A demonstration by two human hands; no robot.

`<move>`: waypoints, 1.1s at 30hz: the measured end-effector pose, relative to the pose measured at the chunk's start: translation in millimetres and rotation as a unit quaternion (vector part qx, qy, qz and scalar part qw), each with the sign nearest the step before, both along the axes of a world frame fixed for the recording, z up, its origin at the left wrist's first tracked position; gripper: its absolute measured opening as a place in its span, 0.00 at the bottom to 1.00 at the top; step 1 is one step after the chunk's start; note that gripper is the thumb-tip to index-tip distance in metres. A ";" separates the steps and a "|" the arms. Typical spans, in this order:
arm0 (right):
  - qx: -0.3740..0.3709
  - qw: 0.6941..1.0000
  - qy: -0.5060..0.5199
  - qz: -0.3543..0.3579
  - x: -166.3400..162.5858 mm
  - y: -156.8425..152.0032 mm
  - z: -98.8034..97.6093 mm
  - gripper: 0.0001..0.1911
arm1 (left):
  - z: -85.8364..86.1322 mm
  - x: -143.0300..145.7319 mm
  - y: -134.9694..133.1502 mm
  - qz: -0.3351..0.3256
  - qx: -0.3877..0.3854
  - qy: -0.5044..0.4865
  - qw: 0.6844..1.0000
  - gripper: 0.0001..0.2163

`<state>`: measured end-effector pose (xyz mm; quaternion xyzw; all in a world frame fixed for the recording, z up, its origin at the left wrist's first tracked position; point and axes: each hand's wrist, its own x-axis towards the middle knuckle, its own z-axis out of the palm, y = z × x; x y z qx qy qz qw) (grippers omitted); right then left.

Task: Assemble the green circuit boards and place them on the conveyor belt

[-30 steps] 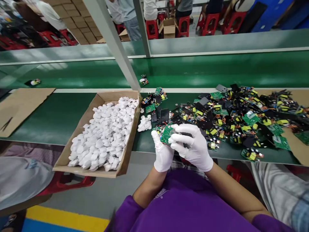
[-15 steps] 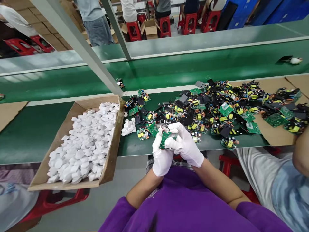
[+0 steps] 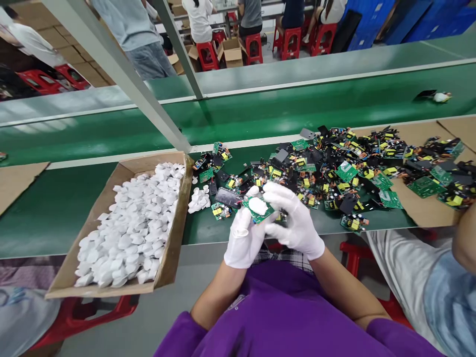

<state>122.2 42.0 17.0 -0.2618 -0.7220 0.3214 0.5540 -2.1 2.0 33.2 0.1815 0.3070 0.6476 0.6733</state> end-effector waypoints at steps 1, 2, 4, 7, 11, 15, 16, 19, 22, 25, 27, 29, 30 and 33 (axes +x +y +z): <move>0.065 0.997 -0.033 -0.011 0.6 0.0 -0.9 0.26 | 0.4 -0.5 0.0 0.006 0.005 0.006 1.000 0.19; 0.110 0.992 -0.054 -0.023 0.4 0.1 -1.6 0.26 | 0.1 -0.6 0.1 0.007 0.005 0.015 1.000 0.20; 0.153 0.985 -0.065 -0.044 -2.1 0.4 -2.5 0.26 | -1.6 -0.1 0.7 0.002 0.001 0.027 1.000 0.21; 0.161 0.985 -0.039 -0.052 -7.4 0.7 -2.8 0.24 | -4.7 0.7 1.9 0.000 -0.002 0.031 1.000 0.22; 0.137 0.989 0.012 -0.056 -13.9 -1.5 -2.2 0.14 | -6.1 2.5 3.1 0.007 -0.002 0.008 1.000 0.21; 0.095 0.993 0.031 -0.064 -15.8 -4.7 -3.1 0.14 | -4.4 5.0 4.5 0.014 -0.045 -0.024 0.999 0.16; 0.081 0.995 0.026 -0.056 -15.3 -4.9 -3.5 0.16 | -3.8 5.3 4.9 0.016 -0.056 -0.032 0.998 0.15; 0.055 0.998 0.008 -0.032 -13.6 -4.1 -4.5 0.18 | -2.4 6.0 5.9 0.026 -0.074 -0.046 0.996 0.12; 0.064 0.997 0.021 -0.036 -14.4 -3.3 -5.2 0.11 | -1.1 7.8 6.7 0.041 -0.100 -0.047 0.993 0.09; 0.087 0.994 0.041 -0.052 -15.5 -3.5 -5.2 0.12 | 0.0 10.1 7.7 0.045 -0.137 -0.052 0.988 0.09; 0.088 0.995 0.028 -0.048 -13.4 -2.4 -4.8 0.16 | 0.0 9.9 8.8 0.054 -0.151 -0.050 0.986 0.10; 0.079 0.996 -0.016 -0.028 -8.5 0.5 -4.4 0.21 | -0.7 7.7 10.5 0.075 -0.159 -0.043 0.984 0.12; 0.078 0.996 -0.042 -0.013 -5.7 2.5 -4.4 0.22 | -1.3 5.9 11.5 0.086 -0.160 -0.041 0.982 0.12; 0.097 0.992 -0.082 0.001 0.6 7.8 -5.8 0.20 | -3.5 -0.2 13.5 0.082 -0.159 -0.047 0.983 0.17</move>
